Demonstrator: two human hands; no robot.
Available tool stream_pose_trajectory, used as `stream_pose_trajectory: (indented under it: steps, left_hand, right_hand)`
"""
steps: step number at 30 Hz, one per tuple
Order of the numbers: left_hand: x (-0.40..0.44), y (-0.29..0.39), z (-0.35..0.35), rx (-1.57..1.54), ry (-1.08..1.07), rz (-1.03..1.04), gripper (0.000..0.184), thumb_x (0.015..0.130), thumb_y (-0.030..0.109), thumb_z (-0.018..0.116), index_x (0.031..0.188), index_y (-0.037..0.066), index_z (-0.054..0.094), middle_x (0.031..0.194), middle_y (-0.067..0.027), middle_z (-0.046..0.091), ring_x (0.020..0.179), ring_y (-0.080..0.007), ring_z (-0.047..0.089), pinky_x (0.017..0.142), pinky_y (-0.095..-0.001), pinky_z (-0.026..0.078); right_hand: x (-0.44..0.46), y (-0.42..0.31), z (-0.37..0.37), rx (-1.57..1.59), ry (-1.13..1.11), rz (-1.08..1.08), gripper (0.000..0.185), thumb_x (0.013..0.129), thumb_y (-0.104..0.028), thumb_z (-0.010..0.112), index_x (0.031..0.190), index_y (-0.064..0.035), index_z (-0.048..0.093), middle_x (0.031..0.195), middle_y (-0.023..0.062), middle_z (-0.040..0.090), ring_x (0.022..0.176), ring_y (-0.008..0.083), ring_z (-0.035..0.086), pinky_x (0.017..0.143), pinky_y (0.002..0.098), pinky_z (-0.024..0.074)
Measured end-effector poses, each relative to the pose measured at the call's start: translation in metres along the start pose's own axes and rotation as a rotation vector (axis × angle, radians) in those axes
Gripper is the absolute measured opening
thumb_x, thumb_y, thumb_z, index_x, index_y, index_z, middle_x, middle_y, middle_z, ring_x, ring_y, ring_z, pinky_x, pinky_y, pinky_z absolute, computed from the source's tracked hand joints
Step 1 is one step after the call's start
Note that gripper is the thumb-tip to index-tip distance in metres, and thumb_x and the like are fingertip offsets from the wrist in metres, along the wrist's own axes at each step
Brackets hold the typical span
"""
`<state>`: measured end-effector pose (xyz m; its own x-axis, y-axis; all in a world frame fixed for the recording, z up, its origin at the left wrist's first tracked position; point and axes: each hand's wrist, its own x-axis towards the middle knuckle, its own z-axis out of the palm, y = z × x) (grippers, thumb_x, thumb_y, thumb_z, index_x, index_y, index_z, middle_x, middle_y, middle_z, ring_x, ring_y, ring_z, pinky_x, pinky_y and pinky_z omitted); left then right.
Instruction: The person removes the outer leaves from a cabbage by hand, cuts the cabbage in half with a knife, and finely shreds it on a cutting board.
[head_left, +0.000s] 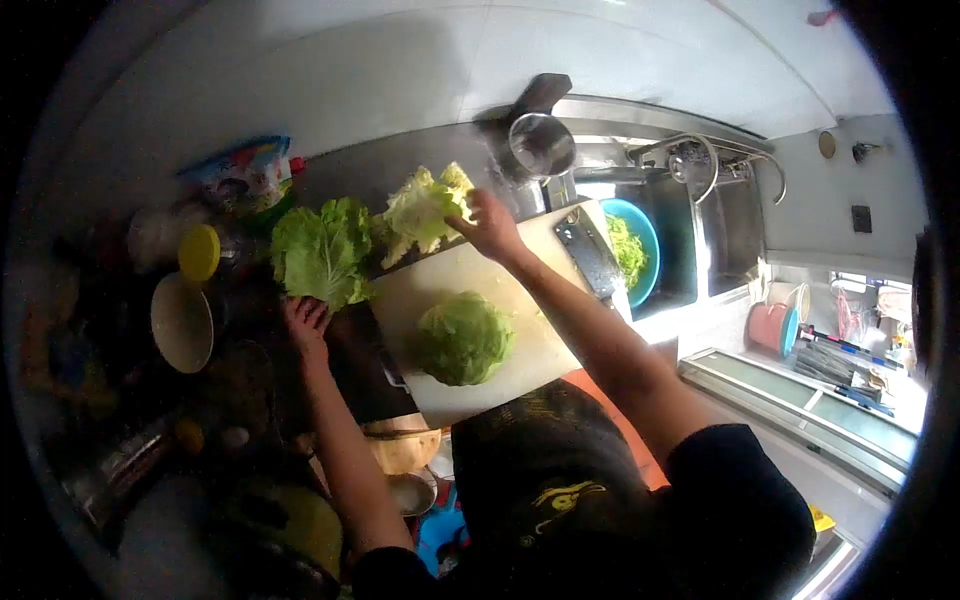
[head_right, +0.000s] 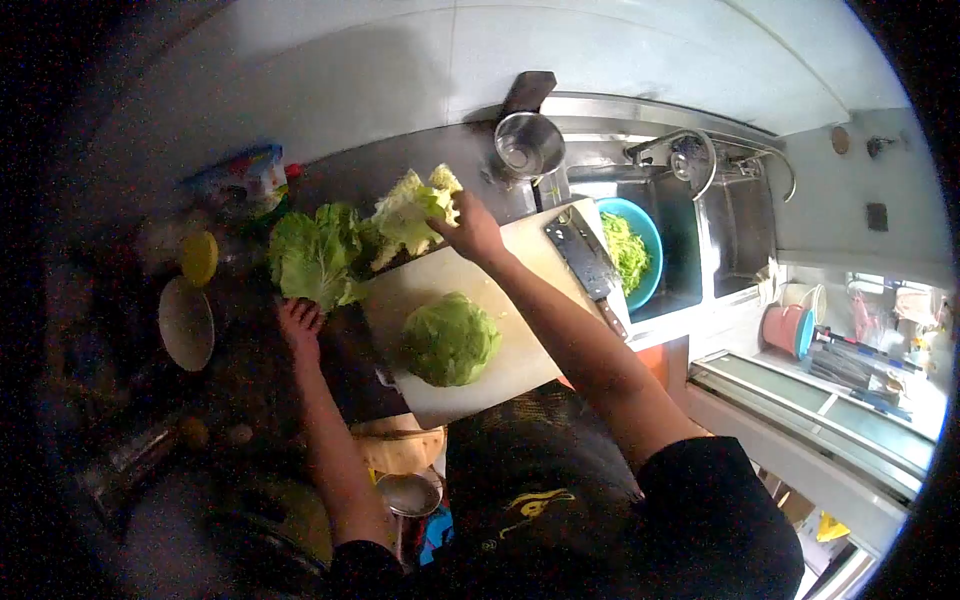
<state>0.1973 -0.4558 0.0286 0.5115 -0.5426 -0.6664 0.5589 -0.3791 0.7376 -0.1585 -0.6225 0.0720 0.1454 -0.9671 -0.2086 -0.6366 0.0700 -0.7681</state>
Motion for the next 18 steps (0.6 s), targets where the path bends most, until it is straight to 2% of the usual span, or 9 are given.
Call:
stream_pose_trajectory:
  steps: [1, 4, 5, 9, 12, 14, 15, 16, 18]
  left_hand:
    - [-0.002, -0.004, -0.001, 0.124, -0.021, 0.028, 0.064, 0.100, 0.048, 0.056, 0.148, 0.007, 0.042, 0.139, -0.0175, 0.050, 0.121, -0.0354, 0.054, 0.102, -0.0513, 0.047]
    - [0.019, -0.026, -0.005, 0.257, 0.088, 0.041, 0.032, 0.100, 0.032, 0.062, 0.121, 0.008, 0.064, 0.102, -0.0055, 0.066, 0.088, -0.0171, 0.063, 0.076, -0.0345, 0.052]
    - [0.001, -0.019, 0.006, 0.108, 0.080, 0.043, 0.022, 0.100, 0.022, 0.062, 0.116, 0.007, 0.064, 0.101, -0.0051, 0.066, 0.084, -0.0161, 0.062, 0.074, -0.0335, 0.050]
    - [0.014, -0.043, 0.000, 0.087, 0.067, 0.051, 0.025, 0.100, 0.022, 0.062, 0.119, 0.007, 0.063, 0.101, -0.0055, 0.066, 0.089, -0.0167, 0.064, 0.076, -0.0337, 0.051]
    - [0.000, -0.061, -0.004, 0.004, 0.080, 0.102, 0.026, 0.099, 0.021, 0.063, 0.121, 0.007, 0.063, 0.104, -0.0062, 0.066, 0.089, -0.0184, 0.065, 0.079, -0.0339, 0.052]
    - [-0.042, -0.061, 0.004, 0.098, 0.143, 0.114, 0.027, 0.099, 0.020, 0.063, 0.123, 0.006, 0.062, 0.108, -0.0064, 0.065, 0.093, -0.0197, 0.064, 0.081, -0.0344, 0.052]
    - [-0.057, -0.063, 0.013, 0.137, 0.163, 0.130, 0.028, 0.099, 0.019, 0.063, 0.124, 0.006, 0.061, 0.110, -0.0065, 0.064, 0.095, -0.0204, 0.064, 0.082, -0.0346, 0.053]
    - [-0.070, -0.077, 0.012, 0.211, 0.073, 0.201, 0.034, 0.097, 0.019, 0.066, 0.128, 0.006, 0.059, 0.116, -0.0078, 0.062, 0.101, -0.0213, 0.063, 0.085, -0.0351, 0.052]
    - [-0.102, -0.107, 0.004, 0.353, -0.119, 0.340, 0.048, 0.094, 0.020, 0.070, 0.136, 0.005, 0.054, 0.128, -0.0105, 0.057, 0.114, -0.0231, 0.060, 0.091, -0.0361, 0.052]
  right_hand:
    - [0.012, -0.006, 0.012, -0.057, 0.011, 0.020, 0.066, 0.082, -0.045, 0.079, 0.126, -0.0013, 0.056, 0.115, 0.0215, 0.067, 0.101, 0.0359, 0.068, 0.085, 0.0425, 0.0545]
    - [0.047, 0.004, 0.043, -0.017, -0.002, 0.110, 0.055, 0.080, -0.039, 0.078, 0.118, -0.0016, 0.063, 0.107, 0.0206, 0.071, 0.099, 0.0376, 0.069, 0.085, 0.0438, 0.0544]
    - [0.049, 0.001, 0.044, 0.047, -0.009, 0.077, 0.044, 0.080, -0.034, 0.077, 0.108, -0.0011, 0.068, 0.098, 0.0192, 0.073, 0.095, 0.0360, 0.070, 0.084, 0.0430, 0.0550]
    - [0.031, -0.041, 0.039, 0.101, 0.054, -0.125, 0.035, 0.082, -0.029, 0.075, 0.103, -0.0022, 0.069, 0.092, 0.0180, 0.073, 0.089, 0.0355, 0.071, 0.078, 0.0438, 0.0554]
    - [0.014, -0.088, 0.045, -0.066, 0.055, -0.294, 0.032, 0.084, -0.019, 0.072, 0.112, -0.0051, 0.068, 0.090, 0.0164, 0.073, 0.084, 0.0280, 0.072, 0.073, 0.0377, 0.0558]
    - [0.000, -0.112, 0.054, 0.094, 0.007, -0.375, 0.039, 0.084, -0.020, 0.071, 0.121, -0.0080, 0.064, 0.097, 0.0165, 0.071, 0.084, 0.0334, 0.071, 0.072, 0.0421, 0.0561]
    - [-0.002, -0.127, 0.063, -0.143, -0.061, -0.432, 0.041, 0.084, -0.021, 0.071, 0.122, -0.0088, 0.063, 0.102, 0.0169, 0.069, 0.087, 0.0346, 0.070, 0.074, 0.0436, 0.0561]
    - [-0.007, -0.135, 0.071, -0.381, -0.134, -0.479, 0.043, 0.084, -0.022, 0.071, 0.124, -0.0096, 0.061, 0.107, 0.0173, 0.067, 0.091, 0.0357, 0.069, 0.077, 0.0450, 0.0560]
    - [-0.021, -0.111, 0.080, -0.278, -0.162, -0.792, 0.041, 0.084, -0.024, 0.072, 0.121, -0.0075, 0.062, 0.112, 0.0175, 0.063, 0.099, 0.0370, 0.066, 0.084, 0.0467, 0.0549]
